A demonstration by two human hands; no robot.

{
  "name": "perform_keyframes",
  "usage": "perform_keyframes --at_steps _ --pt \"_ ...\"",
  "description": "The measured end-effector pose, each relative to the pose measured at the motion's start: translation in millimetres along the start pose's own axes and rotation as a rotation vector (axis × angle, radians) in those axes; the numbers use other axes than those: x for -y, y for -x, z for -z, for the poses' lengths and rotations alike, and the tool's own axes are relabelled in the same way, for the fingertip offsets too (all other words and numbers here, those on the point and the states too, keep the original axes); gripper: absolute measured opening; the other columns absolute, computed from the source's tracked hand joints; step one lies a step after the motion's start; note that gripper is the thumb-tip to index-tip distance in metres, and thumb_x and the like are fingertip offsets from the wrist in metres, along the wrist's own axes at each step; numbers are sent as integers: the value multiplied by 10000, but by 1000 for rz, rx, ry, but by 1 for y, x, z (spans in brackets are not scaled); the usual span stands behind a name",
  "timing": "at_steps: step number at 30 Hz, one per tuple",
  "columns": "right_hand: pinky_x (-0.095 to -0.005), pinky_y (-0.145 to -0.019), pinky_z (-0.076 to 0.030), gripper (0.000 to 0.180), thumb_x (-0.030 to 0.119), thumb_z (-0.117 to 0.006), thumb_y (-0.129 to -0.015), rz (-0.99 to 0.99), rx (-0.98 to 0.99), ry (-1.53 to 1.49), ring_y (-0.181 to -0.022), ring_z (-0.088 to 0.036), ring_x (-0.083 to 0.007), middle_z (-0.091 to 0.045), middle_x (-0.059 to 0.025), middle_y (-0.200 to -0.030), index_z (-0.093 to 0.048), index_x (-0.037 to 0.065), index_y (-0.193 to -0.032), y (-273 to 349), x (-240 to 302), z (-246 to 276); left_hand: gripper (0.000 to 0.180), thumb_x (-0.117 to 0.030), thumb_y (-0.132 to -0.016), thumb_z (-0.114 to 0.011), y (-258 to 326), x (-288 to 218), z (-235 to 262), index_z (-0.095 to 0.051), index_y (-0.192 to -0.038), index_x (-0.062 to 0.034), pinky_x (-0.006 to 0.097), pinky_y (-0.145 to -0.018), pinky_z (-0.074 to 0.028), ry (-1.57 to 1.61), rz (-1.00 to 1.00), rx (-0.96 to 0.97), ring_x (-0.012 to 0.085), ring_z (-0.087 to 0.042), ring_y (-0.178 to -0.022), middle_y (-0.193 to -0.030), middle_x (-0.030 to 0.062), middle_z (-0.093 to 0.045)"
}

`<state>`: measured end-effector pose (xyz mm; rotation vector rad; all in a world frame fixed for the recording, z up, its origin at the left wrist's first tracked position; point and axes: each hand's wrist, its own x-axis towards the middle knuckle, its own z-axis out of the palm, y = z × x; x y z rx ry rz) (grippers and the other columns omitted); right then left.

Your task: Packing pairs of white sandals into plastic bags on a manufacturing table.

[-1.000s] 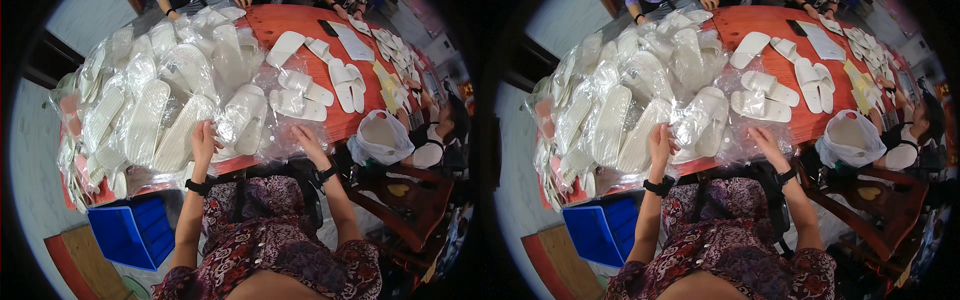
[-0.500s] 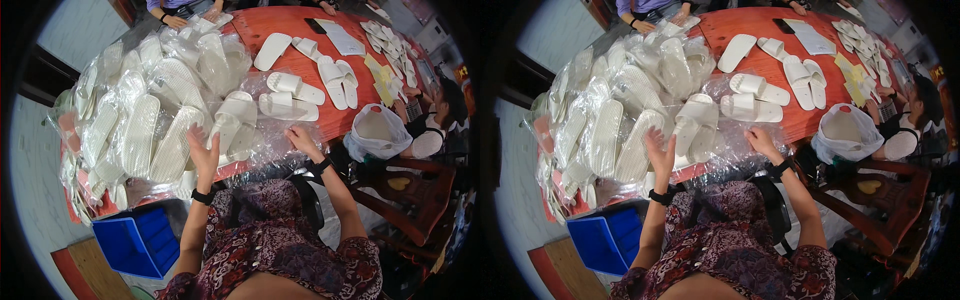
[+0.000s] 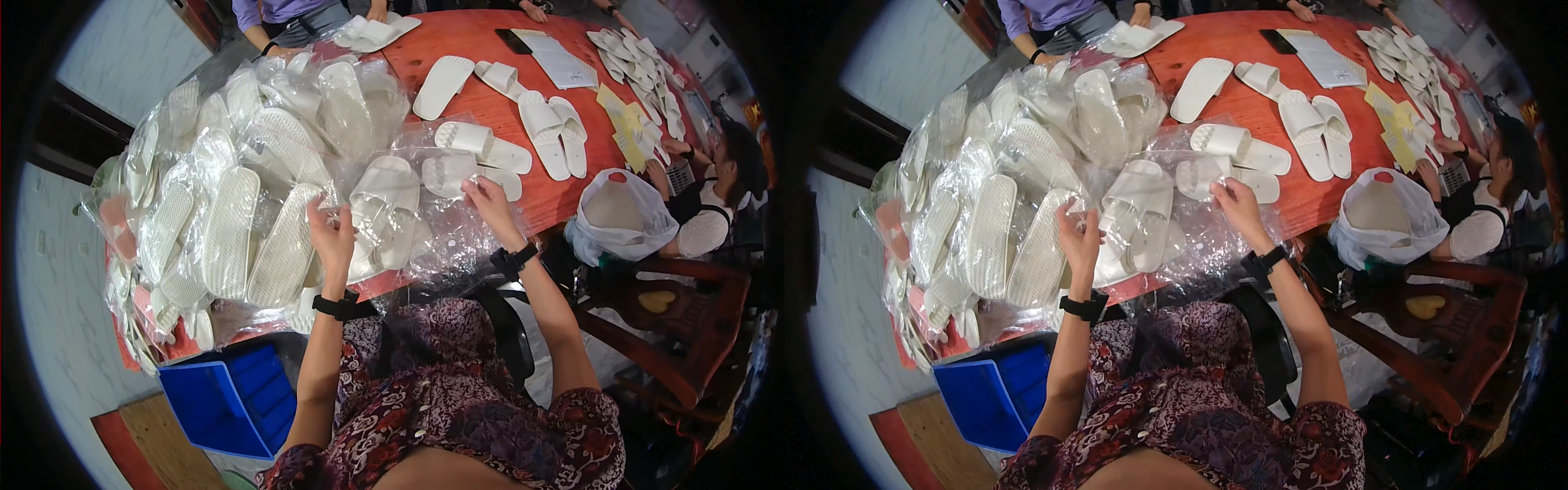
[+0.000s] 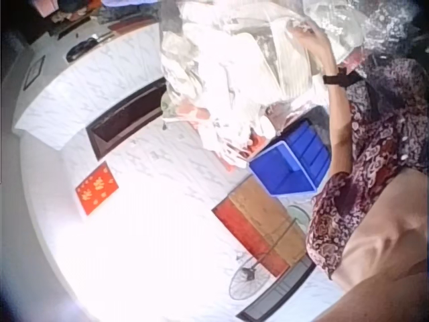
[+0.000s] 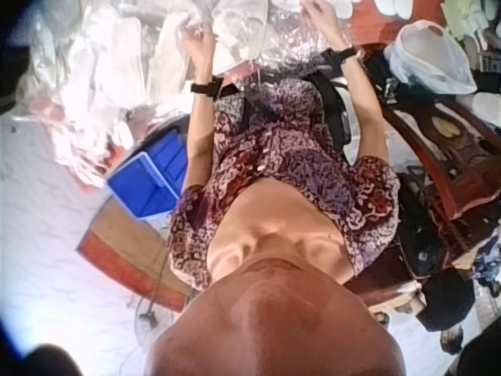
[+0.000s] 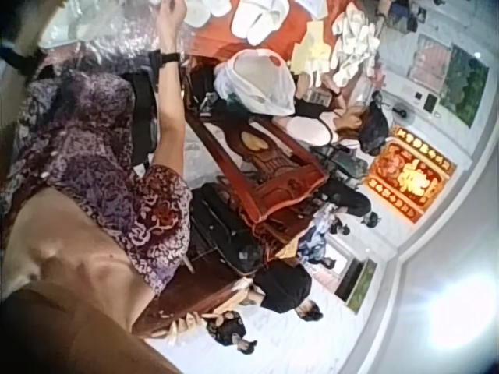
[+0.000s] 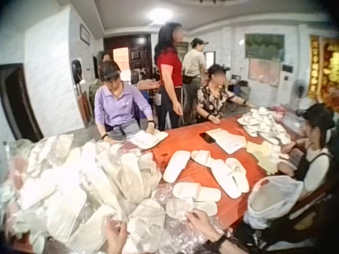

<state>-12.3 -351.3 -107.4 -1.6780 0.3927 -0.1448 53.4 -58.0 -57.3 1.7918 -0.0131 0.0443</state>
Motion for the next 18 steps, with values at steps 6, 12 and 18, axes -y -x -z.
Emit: perform_keyframes --at_steps 6,12,18 --pt "-349 -617 -488 359 343 -626 -813 -87 -163 445 -639 -646 -267 -657 -145 -694 -661 -14 -810 -33 -25 0 718 -98 -763 -710 22 -24 -32 -336 -1373 -37 452 -972 -360 -510 -671 -453 371 -390 -1209 -1331 242 -350" --pt "-378 -623 -491 381 372 -619 -791 -172 -172 475 -639 -650 -288 -651 -154 -659 -671 -5 -803 -44 -25 -4 732 -236 -757 -715 38 -25 -66 -368 -1390 -110 519 -1048 -229 -722 -665 510 434 -271 -1280 -1386 242 -316" --pt "-363 -608 -493 313 322 -579 -831 -195 -49 406 -640 -656 -260 -649 -140 -681 -626 15 -791 -52 -30 8 729 -352 -762 -688 13 9 -84 -382 -1377 -107 548 -1055 -208 -1004 -692 473 404 -273 -1307 -1391 209 -351"
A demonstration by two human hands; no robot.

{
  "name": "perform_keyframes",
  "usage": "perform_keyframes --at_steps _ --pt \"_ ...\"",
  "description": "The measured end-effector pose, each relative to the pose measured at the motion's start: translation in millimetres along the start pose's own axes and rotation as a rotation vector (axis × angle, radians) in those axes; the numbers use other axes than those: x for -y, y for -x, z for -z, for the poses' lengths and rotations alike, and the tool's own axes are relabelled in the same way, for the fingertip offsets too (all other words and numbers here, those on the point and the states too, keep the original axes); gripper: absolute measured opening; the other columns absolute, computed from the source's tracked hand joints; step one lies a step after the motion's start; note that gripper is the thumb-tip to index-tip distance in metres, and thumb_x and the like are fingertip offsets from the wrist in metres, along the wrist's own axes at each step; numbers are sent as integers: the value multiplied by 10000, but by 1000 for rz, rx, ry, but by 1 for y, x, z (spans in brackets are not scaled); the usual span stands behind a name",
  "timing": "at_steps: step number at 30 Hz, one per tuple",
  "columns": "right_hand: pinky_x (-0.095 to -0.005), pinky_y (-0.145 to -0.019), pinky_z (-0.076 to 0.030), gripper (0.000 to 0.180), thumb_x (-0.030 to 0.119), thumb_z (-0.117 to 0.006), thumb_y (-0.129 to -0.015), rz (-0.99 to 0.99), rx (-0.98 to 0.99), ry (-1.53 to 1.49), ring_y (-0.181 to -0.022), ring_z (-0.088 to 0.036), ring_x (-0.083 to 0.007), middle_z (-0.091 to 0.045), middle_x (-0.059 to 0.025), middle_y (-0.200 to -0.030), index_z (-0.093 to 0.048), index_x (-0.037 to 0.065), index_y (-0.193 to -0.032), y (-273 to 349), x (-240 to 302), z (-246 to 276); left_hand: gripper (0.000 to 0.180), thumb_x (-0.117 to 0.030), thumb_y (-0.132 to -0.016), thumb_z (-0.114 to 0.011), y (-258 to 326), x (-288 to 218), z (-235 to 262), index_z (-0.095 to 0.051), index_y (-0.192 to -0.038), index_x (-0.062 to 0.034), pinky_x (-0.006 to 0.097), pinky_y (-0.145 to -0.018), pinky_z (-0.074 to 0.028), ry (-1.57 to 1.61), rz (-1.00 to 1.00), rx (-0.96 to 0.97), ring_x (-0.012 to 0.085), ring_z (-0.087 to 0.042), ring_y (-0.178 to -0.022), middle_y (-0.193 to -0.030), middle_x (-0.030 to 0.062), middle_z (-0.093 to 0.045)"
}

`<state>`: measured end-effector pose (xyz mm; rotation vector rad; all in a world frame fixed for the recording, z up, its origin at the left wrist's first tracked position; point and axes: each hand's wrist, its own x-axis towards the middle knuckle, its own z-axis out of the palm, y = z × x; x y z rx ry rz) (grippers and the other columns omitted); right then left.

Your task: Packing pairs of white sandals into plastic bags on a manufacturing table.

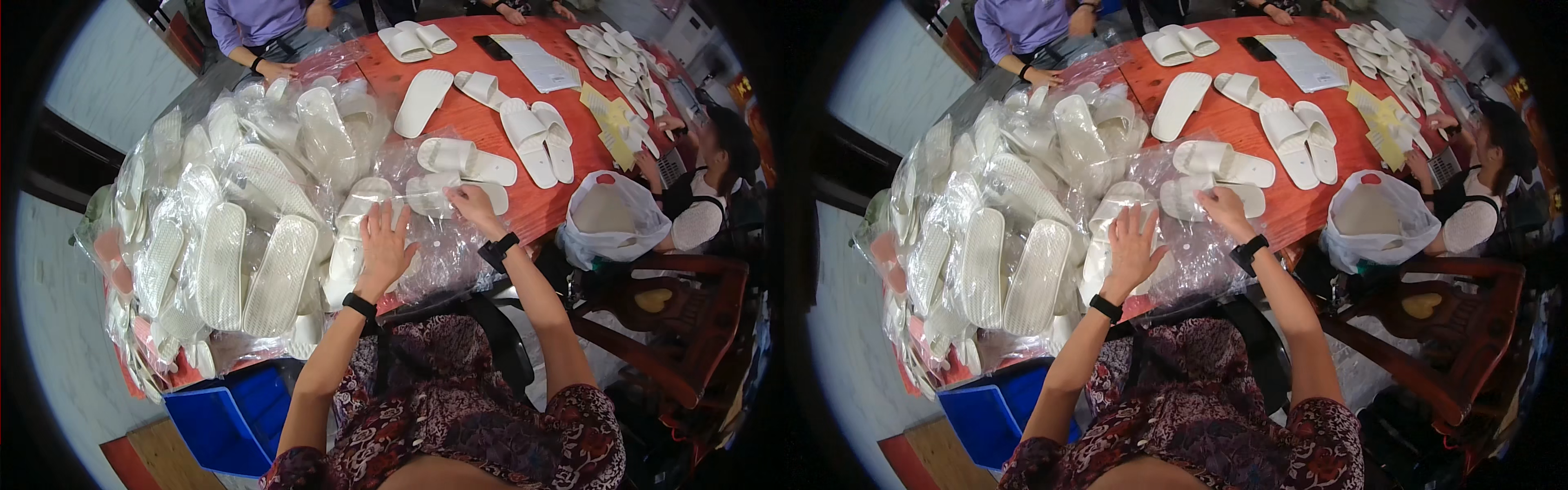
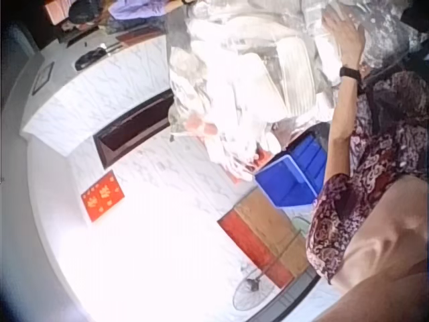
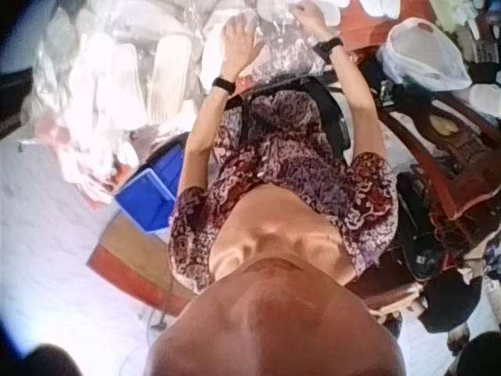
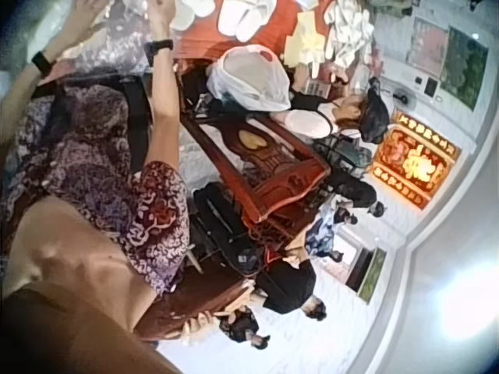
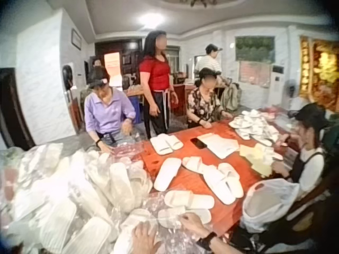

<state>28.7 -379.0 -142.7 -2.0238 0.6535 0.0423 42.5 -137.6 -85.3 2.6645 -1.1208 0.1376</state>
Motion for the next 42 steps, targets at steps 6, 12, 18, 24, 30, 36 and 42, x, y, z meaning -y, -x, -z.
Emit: perform_keyframes --at_steps 6,12,18,24,30,36,42 --pt "-287 -627 -521 266 118 -592 -847 337 -291 72 -700 -616 -202 -573 -111 -890 -544 4 -1082 -46 -54 20 732 -332 -766 -682 -11 2 -9 -373 -1388 -102 568 -1075 -163 -42 7 48 411 -257 -1325 -1412 224 -344" --pt "-359 -690 -497 250 86 -660 -742 488 -180 173 -817 -594 -294 -549 -156 -966 -566 2 -958 -57 -40 19 757 -345 -764 -683 -20 -3 -12 -350 -1400 -108 581 -1057 -182 -46 47 73 425 -271 -1306 -1411 236 -337" --pt "-410 -639 -454 192 147 -665 -750 467 -330 167 -723 -575 -334 -556 -141 -829 -550 11 -821 -55 -25 24 816 -360 -750 -691 -31 -8 -16 -311 -1423 -98 571 -1015 -221 -29 44 54 444 -292 -1280 -1387 274 -345" --pt "-411 -627 -447 204 165 -648 -780 467 -600 176 -696 -571 -332 -550 -142 -812 -518 11 -817 -42 8 54 850 -385 -747 -682 -40 -8 -25 -280 -1440 -100 579 -995 -225 -67 64 43 464 -310 -1250 -1373 288 -358" --pt "-364 -578 -440 184 121 -644 -804 462 -908 18 -652 -565 -259 -548 -113 -781 -500 7 -801 -28 -13 114 869 -420 -753 -667 -60 -21 -37 -262 -1447 -88 570 -1026 -202 -62 100 113 457 -301 -1270 -1386 293 -353" --pt "-231 -527 -402 106 79 -635 -828 362 -667 -203 -596 -528 -67 -552 -16 -647 -565 3 -856 33 -30 143 882 -424 -757 -660 -69 -21 -62 -235 -1462 -110 588 -1069 -135 -24 127 142 435 -236 -1341 -1434 242 -325" --pt "-246 -552 -441 153 71 -633 -809 373 -355 -159 -623 -568 -95 -613 -49 -734 -608 -6 -939 56 -31 115 862 -547 -781 -563 -84 -44 -95 -248 -1462 -123 566 -1095 -106 -141 31 313 403 -169 -1373 -1498 198 -219"
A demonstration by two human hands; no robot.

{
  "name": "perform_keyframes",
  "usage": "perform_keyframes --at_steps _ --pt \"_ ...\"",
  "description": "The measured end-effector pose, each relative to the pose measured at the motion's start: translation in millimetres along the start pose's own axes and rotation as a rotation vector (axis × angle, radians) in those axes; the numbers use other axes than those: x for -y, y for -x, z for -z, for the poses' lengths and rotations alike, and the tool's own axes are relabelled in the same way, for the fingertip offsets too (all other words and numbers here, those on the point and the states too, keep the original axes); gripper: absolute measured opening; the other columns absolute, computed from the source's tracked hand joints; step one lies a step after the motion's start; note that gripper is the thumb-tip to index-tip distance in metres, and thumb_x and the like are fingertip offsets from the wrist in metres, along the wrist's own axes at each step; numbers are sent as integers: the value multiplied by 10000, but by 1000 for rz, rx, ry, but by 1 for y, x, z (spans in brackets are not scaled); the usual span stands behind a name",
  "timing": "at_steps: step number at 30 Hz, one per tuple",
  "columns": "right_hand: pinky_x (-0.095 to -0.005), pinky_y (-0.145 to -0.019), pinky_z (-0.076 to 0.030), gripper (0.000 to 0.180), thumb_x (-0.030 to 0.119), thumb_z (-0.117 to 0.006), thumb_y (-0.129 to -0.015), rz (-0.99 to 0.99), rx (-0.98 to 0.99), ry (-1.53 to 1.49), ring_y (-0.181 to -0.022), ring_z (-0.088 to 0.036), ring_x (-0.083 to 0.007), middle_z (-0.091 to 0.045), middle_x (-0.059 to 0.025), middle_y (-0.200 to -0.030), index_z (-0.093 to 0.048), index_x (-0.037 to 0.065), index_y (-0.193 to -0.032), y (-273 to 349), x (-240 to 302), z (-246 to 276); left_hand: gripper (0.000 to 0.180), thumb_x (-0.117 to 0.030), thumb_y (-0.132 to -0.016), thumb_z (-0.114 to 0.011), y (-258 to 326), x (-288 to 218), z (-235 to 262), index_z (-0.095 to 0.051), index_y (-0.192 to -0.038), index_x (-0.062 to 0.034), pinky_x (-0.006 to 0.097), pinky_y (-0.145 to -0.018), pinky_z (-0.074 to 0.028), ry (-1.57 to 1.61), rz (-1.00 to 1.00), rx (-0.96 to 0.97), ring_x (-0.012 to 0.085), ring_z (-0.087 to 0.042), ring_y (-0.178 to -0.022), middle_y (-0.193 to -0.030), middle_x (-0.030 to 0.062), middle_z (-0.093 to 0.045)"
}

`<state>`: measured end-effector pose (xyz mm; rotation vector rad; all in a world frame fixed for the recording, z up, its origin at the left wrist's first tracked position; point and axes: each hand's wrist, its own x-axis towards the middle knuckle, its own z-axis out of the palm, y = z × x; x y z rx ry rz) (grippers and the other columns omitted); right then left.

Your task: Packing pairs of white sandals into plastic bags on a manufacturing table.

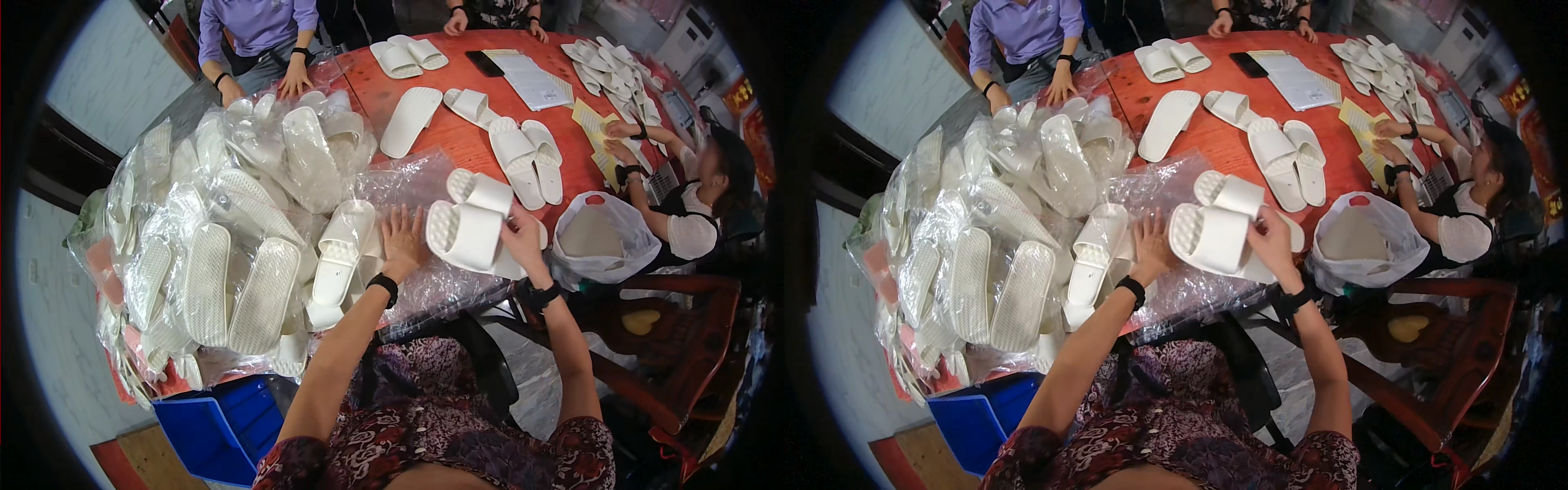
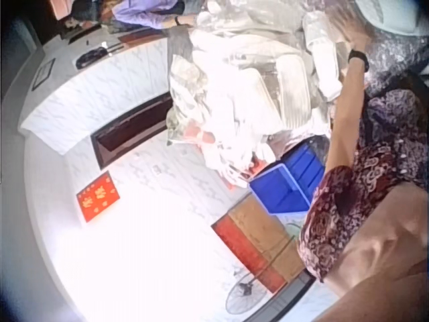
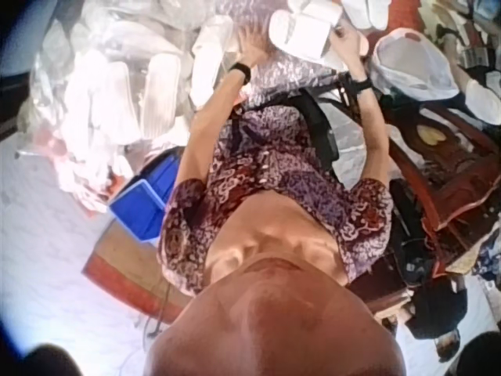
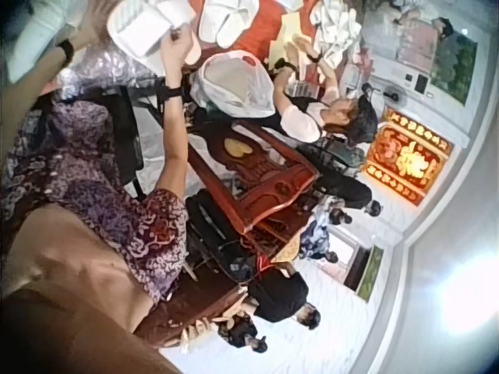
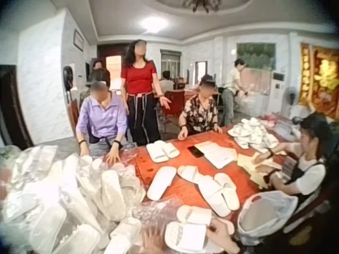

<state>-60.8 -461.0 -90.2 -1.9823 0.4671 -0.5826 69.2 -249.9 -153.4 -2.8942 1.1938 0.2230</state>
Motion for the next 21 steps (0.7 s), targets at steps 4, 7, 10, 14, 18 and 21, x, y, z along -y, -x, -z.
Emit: perform_keyframes --at_steps 4,7,10,14,18,21 --pt "-280 -550 -443 179 86 -655 -786 80 139 -15 -599 -568 -157 -589 -98 -701 -597 -1 -930 -8 29 -53 855 -580 -759 -564 -11 28 -83 -299 -1441 -138 584 -1089 -112 1337 -168 -300 374 -137 -1390 -1504 173 -217" --pt "-294 -538 -432 181 93 -661 -783 50 131 43 -583 -553 -164 -564 -108 -687 -592 -1 -922 -2 53 -53 798 -541 -775 -565 -5 26 -62 -342 -1421 -128 554 -1106 -118 971 -46 112 357 -202 -1373 -1477 162 -293" --pt "-291 -520 -414 183 104 -673 -783 109 119 89 -570 -537 -163 -529 -97 -675 -586 -2 -903 16 83 -49 783 -526 -782 -565 -10 36 -61 -348 -1416 -122 546 -1109 -121 919 -92 43 355 -213 -1370 -1470 161 -306" --pt "-274 -516 -411 181 110 -675 -788 27 172 4 -570 -539 -157 -532 -87 -678 -592 -4 -901 21 65 -47 763 -507 -791 -565 -17 34 -66 -356 -1411 -114 535 -1114 -125 852 -175 -19 351 -229 -1366 -1461 160 -325" --pt "-299 -533 -438 178 135 -669 -791 13 191 39 -581 -580 -193 -589 -123 -685 -595 -6 -872 -5 15 -69 744 -487 -799 -565 -7 29 -78 -364 -1405 -106 524 -1118 -129 787 -234 -58 348 -244 -1361 -1451 159 -343" --pt "-333 -557 -461 189 153 -662 -786 31 177 110 -603 -610 -237 -610 -148 -681 -598 -7 -861 -35 -12 -88 734 -478 -804 -565 -2 22 -66 -368 -1403 -102 519 -1120 -131 751 -253 -87 346 -252 -1359 -1447 159 -353"
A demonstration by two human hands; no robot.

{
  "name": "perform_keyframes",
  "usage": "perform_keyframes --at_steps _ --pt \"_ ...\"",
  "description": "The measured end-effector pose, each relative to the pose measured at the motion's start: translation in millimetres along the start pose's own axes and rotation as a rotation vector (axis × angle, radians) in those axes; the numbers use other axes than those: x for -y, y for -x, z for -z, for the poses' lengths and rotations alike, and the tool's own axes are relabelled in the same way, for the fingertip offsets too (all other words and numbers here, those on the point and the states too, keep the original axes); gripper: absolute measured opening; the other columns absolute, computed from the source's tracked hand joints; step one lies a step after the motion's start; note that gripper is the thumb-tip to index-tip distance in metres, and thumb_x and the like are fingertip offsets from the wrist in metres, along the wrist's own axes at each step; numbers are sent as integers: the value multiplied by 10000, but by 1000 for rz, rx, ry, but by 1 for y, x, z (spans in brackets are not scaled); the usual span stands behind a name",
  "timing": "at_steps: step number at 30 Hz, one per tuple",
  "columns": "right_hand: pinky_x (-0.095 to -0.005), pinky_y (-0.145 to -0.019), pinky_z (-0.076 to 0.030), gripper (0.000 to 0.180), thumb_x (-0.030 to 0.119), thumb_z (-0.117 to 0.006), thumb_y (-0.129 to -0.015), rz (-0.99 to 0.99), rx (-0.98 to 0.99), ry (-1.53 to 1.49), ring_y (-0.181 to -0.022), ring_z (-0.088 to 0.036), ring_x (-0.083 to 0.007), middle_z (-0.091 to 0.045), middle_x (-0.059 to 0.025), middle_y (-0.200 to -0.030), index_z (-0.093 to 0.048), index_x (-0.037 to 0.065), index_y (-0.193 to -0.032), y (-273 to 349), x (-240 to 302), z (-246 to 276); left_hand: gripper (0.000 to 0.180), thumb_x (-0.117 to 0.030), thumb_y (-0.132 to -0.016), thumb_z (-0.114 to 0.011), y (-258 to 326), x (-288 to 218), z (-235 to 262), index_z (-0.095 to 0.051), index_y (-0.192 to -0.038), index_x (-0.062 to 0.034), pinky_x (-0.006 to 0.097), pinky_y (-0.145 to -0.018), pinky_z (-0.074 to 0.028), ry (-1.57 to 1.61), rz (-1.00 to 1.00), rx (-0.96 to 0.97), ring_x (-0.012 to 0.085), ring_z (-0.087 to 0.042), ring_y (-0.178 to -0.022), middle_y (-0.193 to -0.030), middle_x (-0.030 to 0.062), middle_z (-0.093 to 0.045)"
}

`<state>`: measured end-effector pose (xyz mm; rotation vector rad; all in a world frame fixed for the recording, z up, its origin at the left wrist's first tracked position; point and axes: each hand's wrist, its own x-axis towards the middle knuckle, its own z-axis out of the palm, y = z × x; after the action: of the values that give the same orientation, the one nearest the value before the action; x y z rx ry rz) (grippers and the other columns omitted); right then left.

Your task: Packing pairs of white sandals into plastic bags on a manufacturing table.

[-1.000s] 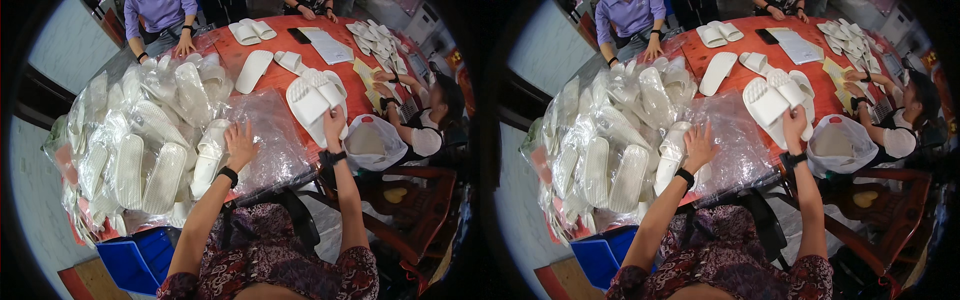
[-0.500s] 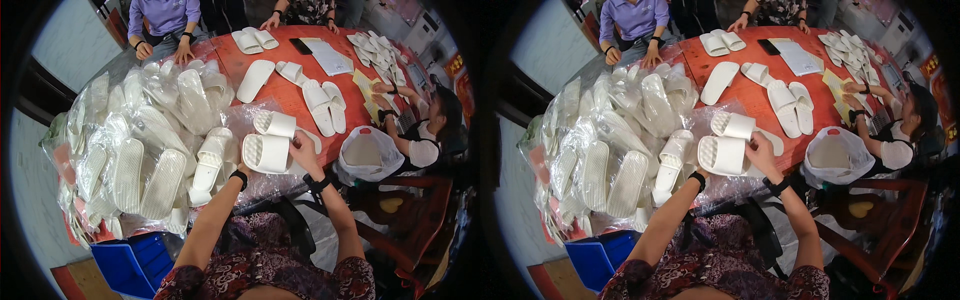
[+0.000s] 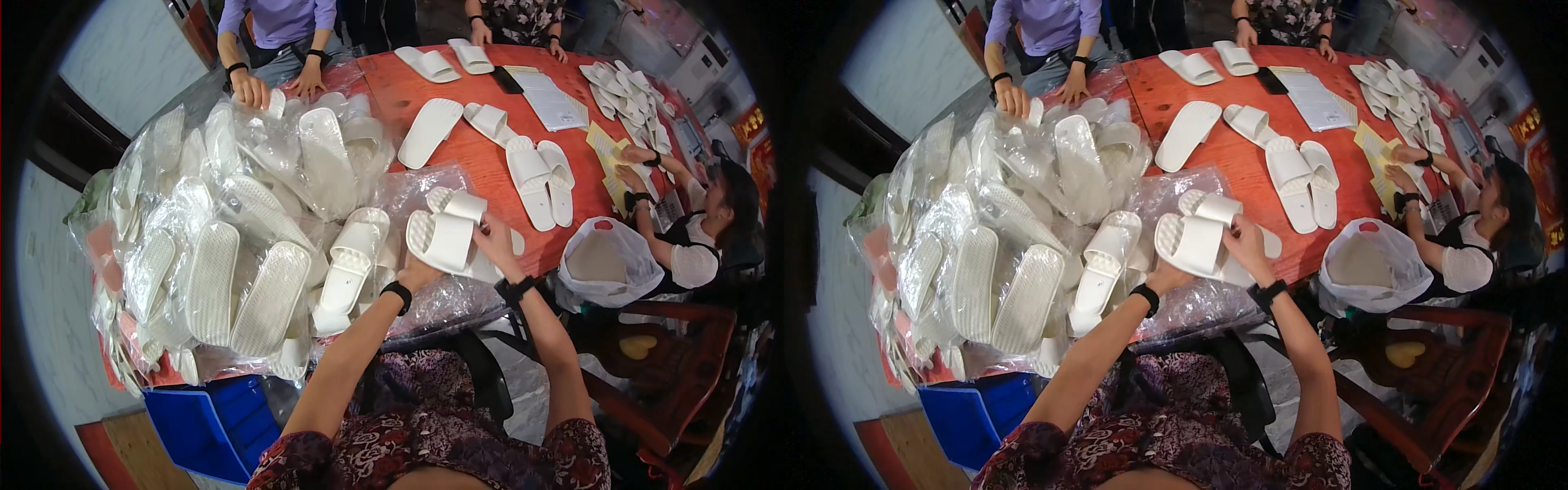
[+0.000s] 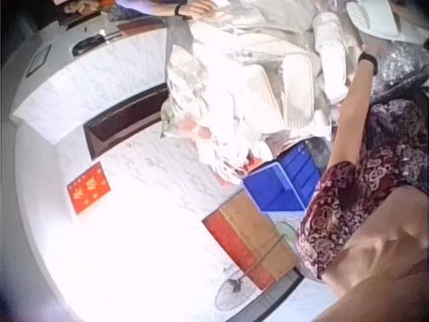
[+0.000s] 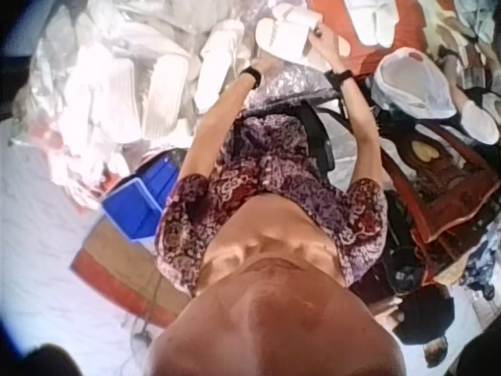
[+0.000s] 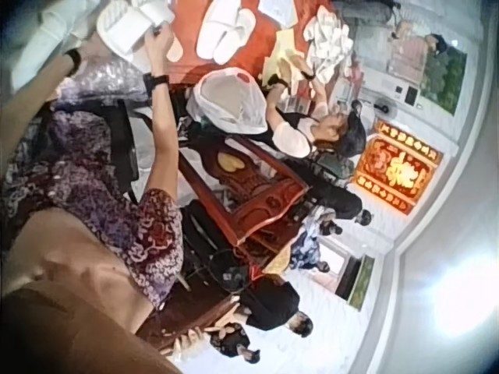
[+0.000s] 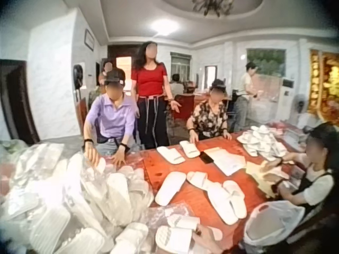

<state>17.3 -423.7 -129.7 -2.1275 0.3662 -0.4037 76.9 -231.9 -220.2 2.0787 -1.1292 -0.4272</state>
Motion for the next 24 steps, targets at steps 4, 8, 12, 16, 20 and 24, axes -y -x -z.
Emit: perform_keyframes --at_steps 4,8,12,16,20,24 --pt "-368 -594 -484 198 170 -646 -780 -2 -30 117 -636 -629 -298 -623 -172 -694 -600 -9 -852 -23 -22 -1 722 -413 -812 -597 19 -70 43 -375 -1384 -31 512 -1121 -142 -331 -4 -56 363 -250 -1360 -1419 206 -365" --pt "-380 -614 -482 189 158 -636 -773 30 -41 177 -671 -616 -304 -605 -179 -770 -578 -4 -851 -34 -24 -3 740 -439 -826 -577 62 -82 43 -363 -1376 7 532 -1122 -98 -565 158 -25 390 -210 -1368 -1434 247 -312" --pt "-405 -618 -466 183 142 -625 -780 135 -28 223 -696 -587 -339 -566 -175 -776 -525 -6 -822 -48 -28 -12 727 -469 -870 -504 76 -78 32 -315 -1409 -19 534 -1123 -53 -531 215 95 374 -194 -1382 -1463 216 -287" --pt "-422 -647 -457 183 138 -619 -786 136 -14 342 -734 -581 -355 -556 -183 -810 -511 -5 -823 -47 -44 -18 657 -452 -863 -529 85 -87 31 -403 -1367 -51 536 -1107 -119 -433 124 -36 371 -269 -1339 -1414 202 -362" --pt "-440 -686 -462 166 74 -606 -775 76 -15 217 -759 -576 -368 -554 -195 -848 -535 -10 -898 -39 -64 -14 466 -213 -799 -647 110 -115 86 -534 -1226 -67 465 -973 -349 -138 100 -239 355 -462 -1124 -1212 186 -499" --pt "-426 -714 -474 209 11 -575 -767 104 -320 375 -793 -585 -365 -567 -165 -880 -555 29 -974 -14 -20 -17 427 -113 -754 -678 154 -107 134 -532 -1146 -29 430 -829 -431 -160 292 -639 371 -509 -965 -1069 195 -512"
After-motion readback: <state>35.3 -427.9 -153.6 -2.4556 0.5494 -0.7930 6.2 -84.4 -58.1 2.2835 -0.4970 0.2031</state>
